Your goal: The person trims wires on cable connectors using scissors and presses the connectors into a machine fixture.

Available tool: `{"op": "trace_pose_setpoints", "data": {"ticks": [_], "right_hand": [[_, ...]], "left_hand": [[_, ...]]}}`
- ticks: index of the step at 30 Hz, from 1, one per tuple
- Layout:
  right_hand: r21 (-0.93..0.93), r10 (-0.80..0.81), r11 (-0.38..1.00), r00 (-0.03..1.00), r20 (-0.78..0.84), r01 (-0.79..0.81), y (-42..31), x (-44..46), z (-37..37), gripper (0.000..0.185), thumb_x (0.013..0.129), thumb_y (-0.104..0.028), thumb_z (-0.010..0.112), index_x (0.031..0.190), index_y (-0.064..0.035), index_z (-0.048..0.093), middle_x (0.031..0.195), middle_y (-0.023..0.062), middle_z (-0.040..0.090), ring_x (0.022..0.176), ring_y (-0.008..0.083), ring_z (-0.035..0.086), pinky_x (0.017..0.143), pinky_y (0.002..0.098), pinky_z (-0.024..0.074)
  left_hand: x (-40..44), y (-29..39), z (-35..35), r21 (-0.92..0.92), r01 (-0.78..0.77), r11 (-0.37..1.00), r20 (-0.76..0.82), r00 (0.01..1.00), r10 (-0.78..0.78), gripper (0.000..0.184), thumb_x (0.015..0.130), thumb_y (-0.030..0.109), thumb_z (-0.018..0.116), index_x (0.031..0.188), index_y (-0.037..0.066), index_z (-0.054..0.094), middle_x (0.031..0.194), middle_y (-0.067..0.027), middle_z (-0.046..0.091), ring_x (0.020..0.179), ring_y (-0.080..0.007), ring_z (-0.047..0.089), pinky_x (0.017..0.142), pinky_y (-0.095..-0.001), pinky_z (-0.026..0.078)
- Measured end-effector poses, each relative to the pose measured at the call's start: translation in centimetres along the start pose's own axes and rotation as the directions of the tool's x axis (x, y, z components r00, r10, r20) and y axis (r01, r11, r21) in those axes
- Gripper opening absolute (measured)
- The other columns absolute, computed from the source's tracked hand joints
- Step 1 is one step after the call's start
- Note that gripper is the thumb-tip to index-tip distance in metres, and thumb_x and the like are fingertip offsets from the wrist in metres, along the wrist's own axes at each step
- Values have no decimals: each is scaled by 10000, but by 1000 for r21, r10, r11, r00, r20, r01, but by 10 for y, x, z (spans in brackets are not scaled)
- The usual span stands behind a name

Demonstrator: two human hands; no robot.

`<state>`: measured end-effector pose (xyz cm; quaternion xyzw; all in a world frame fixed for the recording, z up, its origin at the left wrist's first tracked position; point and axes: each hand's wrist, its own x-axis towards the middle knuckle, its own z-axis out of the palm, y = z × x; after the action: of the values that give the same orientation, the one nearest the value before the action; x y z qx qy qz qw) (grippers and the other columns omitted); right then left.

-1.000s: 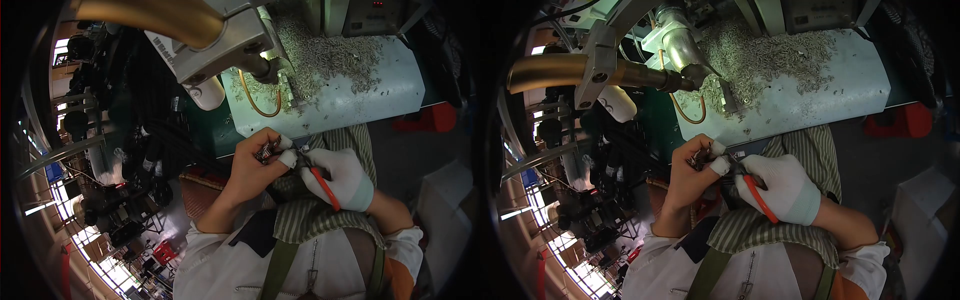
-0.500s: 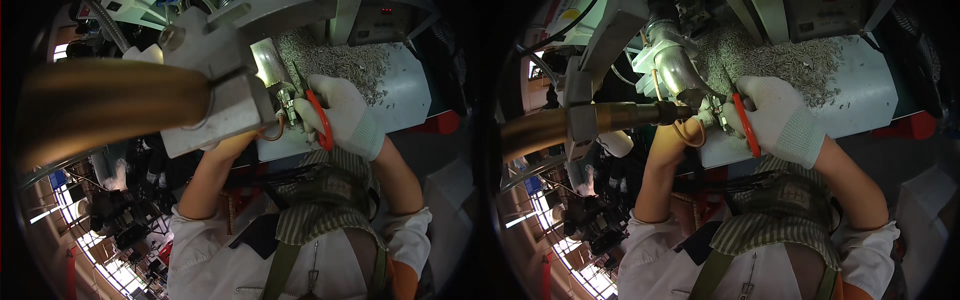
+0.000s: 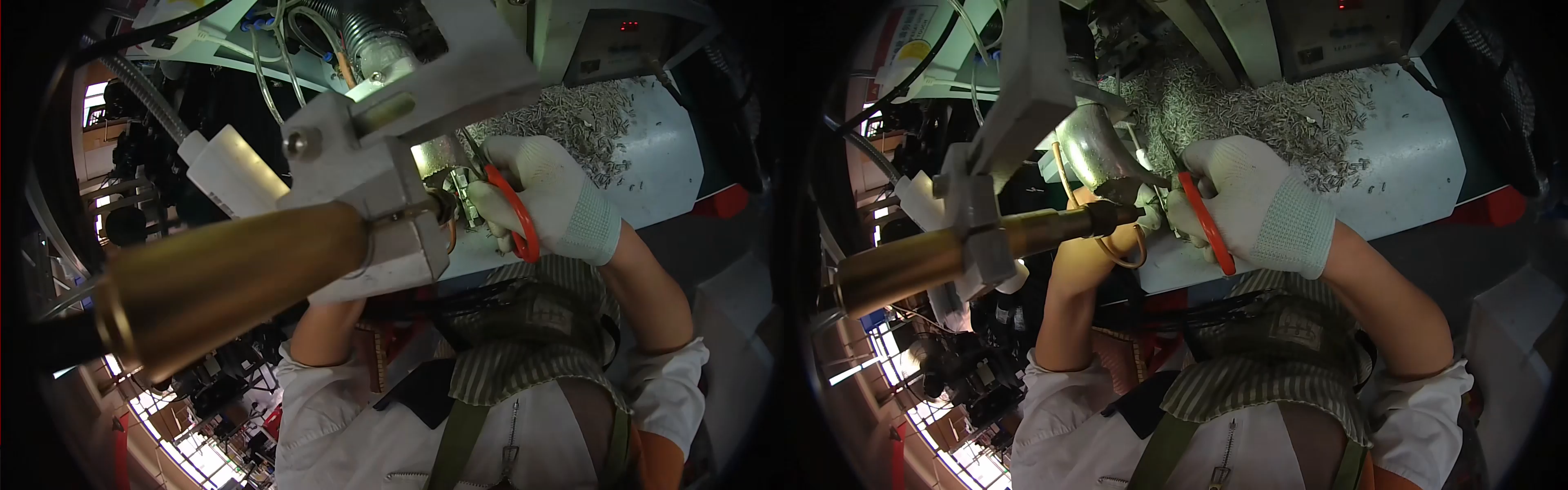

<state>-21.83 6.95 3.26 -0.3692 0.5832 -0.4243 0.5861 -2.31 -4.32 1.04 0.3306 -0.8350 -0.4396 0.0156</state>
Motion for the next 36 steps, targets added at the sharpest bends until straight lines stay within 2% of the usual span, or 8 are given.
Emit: {"op": "trace_pose_setpoints", "data": {"ticks": [5, 12, 24, 26, 29, 33, 34, 36], "right_hand": [[70, -15, 997, 999, 36, 12, 3, 3, 0, 185, 777, -112, 636, 726, 28, 528, 550, 63, 540, 463, 106, 540, 423, 271, 434], [-17, -86, 996, 996, 32, 86, 9, 4, -3, 226, 793, -135, 633, 694, 36, 524, 534, 64, 534, 461, 114, 550, 414, 271, 439], [-106, -173, 982, 975, -137, 159, 20, -10, 10, 218, 782, -169, 632, 756, 34, 555, 554, 87, 551, 490, 152, 586, 471, 294, 468], [-222, -271, 948, 942, -197, 227, 25, -24, 12, 213, 781, -166, 627, 771, 34, 556, 558, 93, 549, 493, 149, 580, 480, 293, 465], [-61, -88, 995, 972, -218, 76, 21, -67, 10, 195, 780, -157, 630, 779, 26, 562, 588, 116, 560, 520, 177, 593, 504, 304, 464], [-517, -259, 856, 852, -454, -15, 46, -94, 3, 165, 791, -126, 644, 898, -16, 583, 615, 125, 558, 530, 230, 593, 497, 308, 453], [-749, -447, 655, 750, -488, -98, 48, -98, 5, 199, 792, -117, 649, 961, -30, 591, 624, 123, 560, 525, 250, 587, 492, 309, 448], [-647, -392, 760, 835, -385, 59, 23, -108, 24, 323, 783, -69, 650, 1085, 11, 569, 682, 140, 584, 549, 207, 611, 534, 288, 467]], "left_hand": [[-16, -13, 16, -642, -65, 764, -170, 984, -59, 84, 804, 118, 646, 807, 45, 604, 748, -1, 604, 661, -86, 553, 566, -243, 454], [-6, -40, 11, -16, -153, 988, -131, 980, 149, 61, 759, 76, 626, 767, 30, 588, 706, -6, 585, 619, -93, 526, 545, -253, 434], [-24, 26, 14, -366, 19, 931, -127, 989, -70, 98, 867, 96, 563, 919, 14, 548, 790, -40, 587, 650, -116, 553, 577, -240, 449], [-40, 24, 24, -649, -13, 761, -227, 958, -177, 93, 919, 70, 465, 950, 0, 517, 805, -59, 586, 641, -130, 563, 571, -241, 461], [-53, 7, 36, -601, -215, 770, -552, 808, -206, 122, 959, 89, 405, 1011, -3, 465, 704, -27, 485, 548, -127, 508, 496, -244, 427], [-90, 10, 31, -820, -137, 555, -313, 920, -235, 126, 960, 102, 409, 1028, 17, 473, 663, 8, 434, 531, -99, 443, 470, -226, 369], [-96, 23, 40, -653, -22, 757, -301, 925, -233, 100, 918, 66, 469, 997, 21, 513, 686, 7, 483, 593, -65, 467, 524, -194, 372], [-98, 43, 53, -419, -30, 908, -192, 980, -57, 87, 851, 27, 554, 938, 22, 554, 743, 5, 543, 642, -44, 476, 589, -186, 384]]}}
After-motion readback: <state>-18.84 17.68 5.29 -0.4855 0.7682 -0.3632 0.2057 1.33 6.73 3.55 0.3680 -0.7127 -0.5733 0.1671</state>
